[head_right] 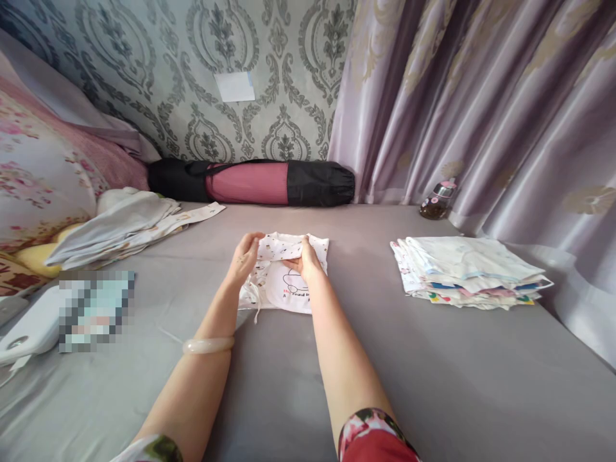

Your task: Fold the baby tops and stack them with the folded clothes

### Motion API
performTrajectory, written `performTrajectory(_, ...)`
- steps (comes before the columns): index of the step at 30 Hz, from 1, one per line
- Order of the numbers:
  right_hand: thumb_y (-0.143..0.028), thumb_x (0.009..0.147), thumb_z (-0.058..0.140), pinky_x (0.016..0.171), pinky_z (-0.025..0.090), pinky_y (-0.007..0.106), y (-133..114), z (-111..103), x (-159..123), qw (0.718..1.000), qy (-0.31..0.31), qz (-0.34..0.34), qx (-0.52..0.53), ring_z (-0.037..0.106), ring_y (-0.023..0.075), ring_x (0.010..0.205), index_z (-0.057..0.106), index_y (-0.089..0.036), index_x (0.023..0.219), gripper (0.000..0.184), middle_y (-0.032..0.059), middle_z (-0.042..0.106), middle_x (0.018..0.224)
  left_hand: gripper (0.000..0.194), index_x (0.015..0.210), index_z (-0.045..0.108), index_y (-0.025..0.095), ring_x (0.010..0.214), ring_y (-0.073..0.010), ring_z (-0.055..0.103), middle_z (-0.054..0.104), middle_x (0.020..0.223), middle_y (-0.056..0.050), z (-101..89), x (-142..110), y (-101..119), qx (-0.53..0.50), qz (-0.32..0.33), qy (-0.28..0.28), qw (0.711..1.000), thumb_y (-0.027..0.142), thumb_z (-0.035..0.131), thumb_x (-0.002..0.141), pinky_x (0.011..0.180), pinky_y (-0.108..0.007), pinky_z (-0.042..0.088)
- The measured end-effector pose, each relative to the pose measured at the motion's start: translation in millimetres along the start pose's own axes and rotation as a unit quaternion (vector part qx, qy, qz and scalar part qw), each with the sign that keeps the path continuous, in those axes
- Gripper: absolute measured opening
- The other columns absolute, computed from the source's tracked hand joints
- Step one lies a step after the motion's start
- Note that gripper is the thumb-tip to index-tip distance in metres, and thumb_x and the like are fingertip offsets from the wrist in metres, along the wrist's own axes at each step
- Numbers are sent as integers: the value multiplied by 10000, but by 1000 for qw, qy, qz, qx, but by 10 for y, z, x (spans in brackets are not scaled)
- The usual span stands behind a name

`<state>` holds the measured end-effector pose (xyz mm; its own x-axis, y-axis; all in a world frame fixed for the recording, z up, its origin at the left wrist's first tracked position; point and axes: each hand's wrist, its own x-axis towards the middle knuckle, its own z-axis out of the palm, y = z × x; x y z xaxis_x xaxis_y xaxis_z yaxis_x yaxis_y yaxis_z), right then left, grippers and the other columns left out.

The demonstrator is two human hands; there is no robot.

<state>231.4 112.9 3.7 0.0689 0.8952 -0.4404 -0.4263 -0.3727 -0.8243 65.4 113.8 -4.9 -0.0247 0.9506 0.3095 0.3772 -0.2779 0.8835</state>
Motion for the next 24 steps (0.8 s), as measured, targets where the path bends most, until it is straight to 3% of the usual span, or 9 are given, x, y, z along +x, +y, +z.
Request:
performTrajectory(3,-349,989,467,673,611,334,13,-5,12,1000,1,22,21,686,165,693,583,-162,1011,222,74,697,828,322,1148,581,193,1176,-204,582,667,1207,-92,-91,29,-140,44,-30,46,998,193,373,902,1042,-381,421)
performTrajectory(7,-174,918,551,659,616,301,51,-15,18,999,21,-29,-19,668,141,654,582,-144,910,44,49,668,782,435,1261,567,193,1216,-227,573,642,1286,-95,-96,-2,-181,149,-52,-18,987,142,369,876,1051,-389,424)
performTrajectory(11,-83,845,561,665,610,280,84,-52,30,994,28,-83,-64,680,138,679,608,-144,843,77,45,681,836,498,1346,531,195,1333,-269,479,587,1374,-103,-23,-44,-155,263,-45,-91,960,134,364,881,1111,-447,360)
performTrajectory(15,-93,819,563,636,596,258,98,-107,71,983,57,-114,-136,692,134,663,614,-154,834,81,45,691,895,515,1409,472,189,1443,-280,323,499,1469,-112,14,-78,-168,317,-43,-110,941,160,323,916,1159,-521,264)
performTrajectory(24,-128,823,559,474,509,203,54,-208,85,940,110,-157,-282,645,106,492,626,-170,871,92,36,689,899,487,1444,415,253,1461,-241,287,398,1549,-58,38,-108,-161,363,-56,-141,919,271,277,978,1178,-527,206)
